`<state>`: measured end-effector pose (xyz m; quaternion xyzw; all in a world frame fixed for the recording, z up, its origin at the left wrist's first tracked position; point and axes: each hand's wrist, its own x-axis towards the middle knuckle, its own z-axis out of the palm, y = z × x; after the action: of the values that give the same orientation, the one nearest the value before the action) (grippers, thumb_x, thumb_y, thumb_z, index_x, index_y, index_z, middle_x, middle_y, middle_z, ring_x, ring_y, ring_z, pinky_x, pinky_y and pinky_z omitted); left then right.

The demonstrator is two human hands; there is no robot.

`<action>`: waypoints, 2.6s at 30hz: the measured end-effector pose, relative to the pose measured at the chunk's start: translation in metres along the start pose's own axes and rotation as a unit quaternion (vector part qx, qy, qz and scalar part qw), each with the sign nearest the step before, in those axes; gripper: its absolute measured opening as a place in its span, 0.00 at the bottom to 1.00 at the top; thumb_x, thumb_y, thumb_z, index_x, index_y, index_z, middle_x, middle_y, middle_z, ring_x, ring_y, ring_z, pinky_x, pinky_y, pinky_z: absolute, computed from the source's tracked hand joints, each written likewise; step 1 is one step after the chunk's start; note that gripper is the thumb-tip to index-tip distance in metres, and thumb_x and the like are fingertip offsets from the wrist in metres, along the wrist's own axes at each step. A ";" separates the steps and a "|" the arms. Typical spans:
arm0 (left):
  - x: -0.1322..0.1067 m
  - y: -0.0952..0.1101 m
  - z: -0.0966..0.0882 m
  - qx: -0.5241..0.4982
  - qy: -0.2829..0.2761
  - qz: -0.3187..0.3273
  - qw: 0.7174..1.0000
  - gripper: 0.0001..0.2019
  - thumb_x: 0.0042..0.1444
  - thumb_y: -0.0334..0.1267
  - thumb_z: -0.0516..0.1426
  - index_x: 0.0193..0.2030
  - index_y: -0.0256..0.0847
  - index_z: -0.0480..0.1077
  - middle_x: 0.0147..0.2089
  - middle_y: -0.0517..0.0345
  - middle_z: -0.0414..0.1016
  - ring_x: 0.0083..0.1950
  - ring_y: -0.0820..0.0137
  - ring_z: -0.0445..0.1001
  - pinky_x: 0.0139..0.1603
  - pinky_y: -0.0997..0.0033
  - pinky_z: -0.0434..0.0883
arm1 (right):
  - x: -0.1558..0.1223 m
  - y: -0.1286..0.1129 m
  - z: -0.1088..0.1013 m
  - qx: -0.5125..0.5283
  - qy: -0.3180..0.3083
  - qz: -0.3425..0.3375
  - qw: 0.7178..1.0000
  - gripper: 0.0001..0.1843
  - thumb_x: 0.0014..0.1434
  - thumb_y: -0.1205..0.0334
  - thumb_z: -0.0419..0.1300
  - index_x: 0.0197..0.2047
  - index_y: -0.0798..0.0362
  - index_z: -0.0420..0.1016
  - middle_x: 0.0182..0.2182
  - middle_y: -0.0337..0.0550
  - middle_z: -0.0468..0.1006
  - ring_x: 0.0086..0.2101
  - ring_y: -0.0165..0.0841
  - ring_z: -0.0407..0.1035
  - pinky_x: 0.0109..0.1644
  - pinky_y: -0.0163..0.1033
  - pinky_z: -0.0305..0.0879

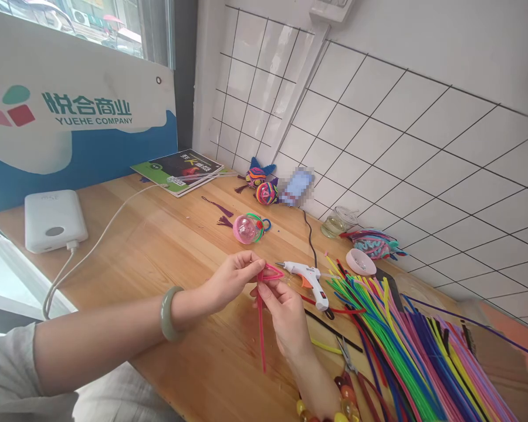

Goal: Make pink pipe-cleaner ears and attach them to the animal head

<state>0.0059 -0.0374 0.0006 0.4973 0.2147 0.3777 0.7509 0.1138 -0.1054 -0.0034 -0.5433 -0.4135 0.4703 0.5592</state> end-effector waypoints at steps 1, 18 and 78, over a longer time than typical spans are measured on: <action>0.000 -0.001 0.000 -0.010 -0.002 -0.007 1.000 0.13 0.53 0.44 0.52 0.26 0.36 0.62 0.23 0.60 0.68 0.22 0.77 0.65 0.21 0.77 0.62 | 0.000 0.001 0.000 0.000 0.003 0.000 1.000 0.11 0.51 0.59 0.59 0.37 0.55 0.74 0.29 0.43 0.75 0.27 0.29 0.66 0.30 0.35 0.66; 0.000 -0.001 -0.002 -0.055 0.016 -0.069 0.996 0.13 0.49 0.44 0.56 0.27 0.34 0.69 0.28 0.55 0.72 0.26 0.73 0.69 0.27 0.72 0.66 | 0.000 0.000 0.000 -0.001 0.013 0.007 1.000 0.09 0.49 0.59 0.61 0.33 0.55 0.74 0.26 0.40 0.75 0.26 0.29 0.67 0.30 0.36 0.66; -0.001 0.007 -0.008 -0.100 -0.056 -0.167 0.979 0.09 0.47 0.36 0.57 0.21 0.34 0.70 0.19 0.62 0.62 0.22 0.80 0.58 0.25 0.78 0.56 | -0.003 -0.005 -0.013 -0.187 -0.023 -0.126 0.974 0.07 0.53 0.62 0.56 0.36 0.52 0.73 0.31 0.43 0.75 0.33 0.33 0.68 0.35 0.38 0.65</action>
<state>-0.0030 -0.0321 0.0034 0.3973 0.2133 0.2381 0.8602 0.1264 -0.1111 0.0006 -0.5707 -0.5721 0.3226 0.4929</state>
